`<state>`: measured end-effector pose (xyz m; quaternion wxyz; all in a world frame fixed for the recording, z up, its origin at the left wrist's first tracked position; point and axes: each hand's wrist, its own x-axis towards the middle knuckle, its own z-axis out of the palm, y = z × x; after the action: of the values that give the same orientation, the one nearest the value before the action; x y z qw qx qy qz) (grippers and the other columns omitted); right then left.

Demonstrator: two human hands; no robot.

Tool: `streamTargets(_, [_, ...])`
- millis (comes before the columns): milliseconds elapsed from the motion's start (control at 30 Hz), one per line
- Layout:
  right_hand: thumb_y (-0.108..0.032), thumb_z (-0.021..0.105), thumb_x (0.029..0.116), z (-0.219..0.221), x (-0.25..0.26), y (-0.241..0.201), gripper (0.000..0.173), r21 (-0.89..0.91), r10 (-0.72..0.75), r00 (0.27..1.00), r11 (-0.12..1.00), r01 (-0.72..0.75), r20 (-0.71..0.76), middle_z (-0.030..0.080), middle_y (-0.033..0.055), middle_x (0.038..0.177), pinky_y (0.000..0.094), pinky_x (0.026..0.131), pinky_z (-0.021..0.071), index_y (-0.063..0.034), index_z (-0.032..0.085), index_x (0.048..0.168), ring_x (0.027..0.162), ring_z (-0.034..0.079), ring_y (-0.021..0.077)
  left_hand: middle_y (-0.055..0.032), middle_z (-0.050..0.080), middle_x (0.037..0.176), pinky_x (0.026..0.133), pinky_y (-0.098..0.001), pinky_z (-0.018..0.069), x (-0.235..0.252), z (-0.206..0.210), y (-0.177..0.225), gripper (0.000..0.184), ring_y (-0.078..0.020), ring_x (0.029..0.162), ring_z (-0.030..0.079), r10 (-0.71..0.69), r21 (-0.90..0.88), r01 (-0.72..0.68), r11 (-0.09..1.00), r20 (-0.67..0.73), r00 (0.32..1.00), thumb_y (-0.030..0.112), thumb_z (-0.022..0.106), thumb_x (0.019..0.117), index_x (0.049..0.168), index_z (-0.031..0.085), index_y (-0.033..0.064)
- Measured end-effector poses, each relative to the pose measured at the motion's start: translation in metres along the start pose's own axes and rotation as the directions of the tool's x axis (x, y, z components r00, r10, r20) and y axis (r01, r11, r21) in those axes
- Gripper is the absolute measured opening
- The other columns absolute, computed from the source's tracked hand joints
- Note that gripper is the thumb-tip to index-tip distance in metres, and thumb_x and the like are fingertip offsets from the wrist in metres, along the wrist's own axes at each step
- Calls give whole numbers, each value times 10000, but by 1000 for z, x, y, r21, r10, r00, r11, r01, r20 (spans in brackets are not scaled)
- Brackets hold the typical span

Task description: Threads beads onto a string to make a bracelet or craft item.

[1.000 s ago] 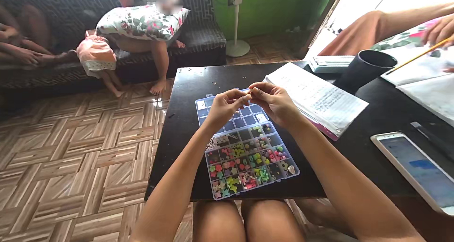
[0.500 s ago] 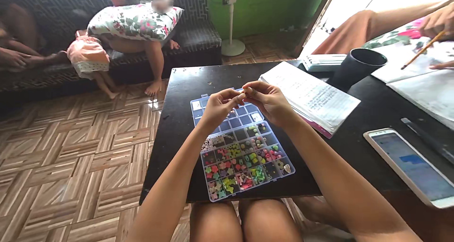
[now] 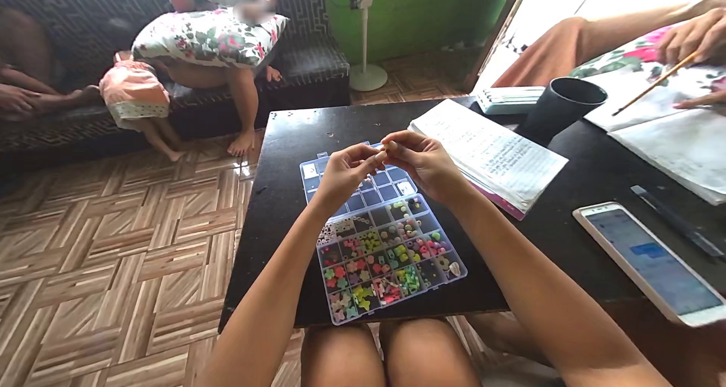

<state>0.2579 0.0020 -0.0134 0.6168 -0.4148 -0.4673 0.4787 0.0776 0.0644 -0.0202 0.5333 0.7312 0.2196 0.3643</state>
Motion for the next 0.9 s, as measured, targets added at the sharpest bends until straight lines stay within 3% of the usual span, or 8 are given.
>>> streamTargets(900, [-11, 564, 1019, 0, 0, -1, 153, -6, 7, 1000, 1000, -7, 7, 715, -21, 930, 234, 837, 596, -74, 699, 1054, 831, 698, 52, 17, 692, 863, 681, -168, 536, 0, 0, 2, 109, -15, 724, 631, -15, -1, 15, 1000, -4, 1000, 114, 599, 1029, 1041, 686, 50])
